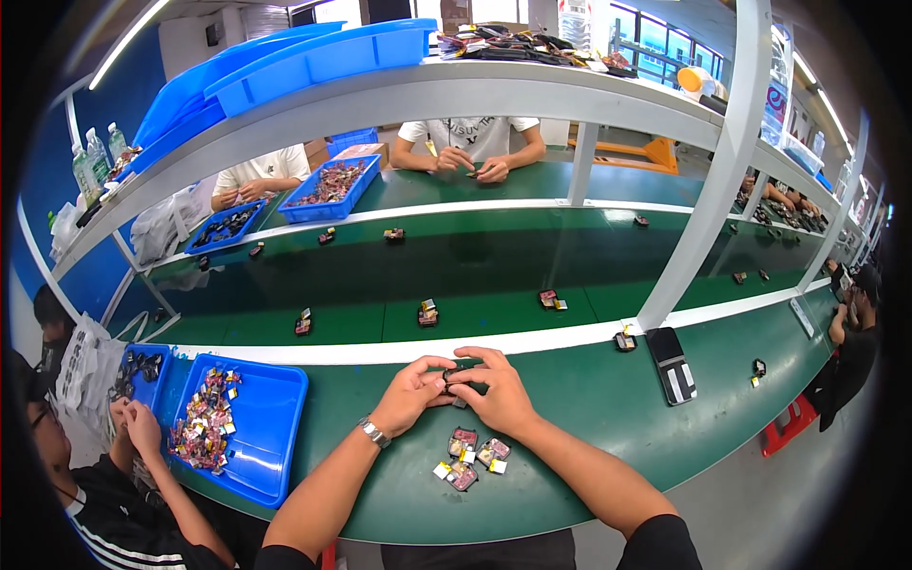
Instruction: Manually assemble small electronic or plastic components on a production line workbench.
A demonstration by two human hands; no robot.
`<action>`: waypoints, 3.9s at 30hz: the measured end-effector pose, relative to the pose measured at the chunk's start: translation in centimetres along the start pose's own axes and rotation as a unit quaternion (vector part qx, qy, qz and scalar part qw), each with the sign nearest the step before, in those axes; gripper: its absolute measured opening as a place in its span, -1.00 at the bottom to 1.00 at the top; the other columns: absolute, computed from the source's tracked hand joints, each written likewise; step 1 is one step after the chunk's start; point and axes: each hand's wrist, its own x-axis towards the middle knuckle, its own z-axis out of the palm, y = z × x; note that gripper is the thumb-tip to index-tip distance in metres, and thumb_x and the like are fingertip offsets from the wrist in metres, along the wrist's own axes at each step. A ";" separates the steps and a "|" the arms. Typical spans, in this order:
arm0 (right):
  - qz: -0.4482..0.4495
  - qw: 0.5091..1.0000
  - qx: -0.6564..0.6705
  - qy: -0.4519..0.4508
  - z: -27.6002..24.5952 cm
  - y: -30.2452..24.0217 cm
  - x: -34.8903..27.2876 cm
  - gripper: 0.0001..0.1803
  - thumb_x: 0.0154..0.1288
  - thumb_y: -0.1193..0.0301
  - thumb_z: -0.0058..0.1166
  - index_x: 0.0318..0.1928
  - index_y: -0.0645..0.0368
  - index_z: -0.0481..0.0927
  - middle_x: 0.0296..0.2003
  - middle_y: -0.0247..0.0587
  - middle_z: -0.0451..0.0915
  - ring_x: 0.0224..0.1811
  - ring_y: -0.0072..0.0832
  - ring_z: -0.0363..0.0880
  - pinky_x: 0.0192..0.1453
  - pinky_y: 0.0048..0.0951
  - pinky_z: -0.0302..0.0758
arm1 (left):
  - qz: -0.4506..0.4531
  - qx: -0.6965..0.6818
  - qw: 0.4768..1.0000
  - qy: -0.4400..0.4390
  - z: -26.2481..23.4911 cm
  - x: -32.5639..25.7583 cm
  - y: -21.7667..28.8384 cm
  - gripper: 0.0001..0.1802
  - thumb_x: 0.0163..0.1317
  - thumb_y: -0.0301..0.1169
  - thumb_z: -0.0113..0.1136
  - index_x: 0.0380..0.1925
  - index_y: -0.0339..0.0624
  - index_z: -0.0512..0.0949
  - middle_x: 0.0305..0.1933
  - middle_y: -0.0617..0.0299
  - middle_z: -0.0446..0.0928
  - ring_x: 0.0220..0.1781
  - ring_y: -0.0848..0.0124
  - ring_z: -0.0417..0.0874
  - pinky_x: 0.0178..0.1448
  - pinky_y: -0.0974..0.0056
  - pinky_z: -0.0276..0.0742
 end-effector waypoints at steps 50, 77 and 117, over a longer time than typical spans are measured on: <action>-0.076 0.994 -0.039 0.061 0.1 -0.6 0.1 -0.85 0.12 0.57 0.20 -0.25 0.20 0.62 -0.10 -0.18 0.54 -0.08 -0.24 0.56 -0.07 -0.33 0.58 | 0.019 0.011 0.999 0.041 0.6 0.0 0.0 -0.66 0.43 -0.51 -0.05 0.17 -0.26 0.28 0.07 0.03 0.53 0.12 0.31 0.60 0.21 0.19 0.59; -0.103 0.981 -0.124 0.109 1.1 -1.2 0.1 -0.85 0.04 0.56 0.28 -0.32 0.23 0.61 -0.23 -0.23 0.54 -0.24 -0.31 0.60 -0.23 -0.36 0.59 | 0.013 0.033 0.997 0.064 1.4 -0.1 0.2 -0.72 0.41 -0.53 -0.07 0.10 -0.27 0.36 0.00 0.09 0.58 0.06 0.37 0.62 0.17 0.22 0.61; 0.114 0.912 -0.373 0.128 -2.0 8.8 7.5 -0.44 0.04 0.26 0.37 -0.14 0.34 0.33 -0.21 0.17 0.50 -0.07 0.06 0.48 0.05 -0.11 0.45 | 0.058 0.108 0.991 0.060 1.4 0.4 -0.4 -0.69 0.36 -0.55 -0.06 0.09 -0.33 0.38 0.11 -0.06 0.52 0.05 0.26 0.64 0.00 0.25 0.67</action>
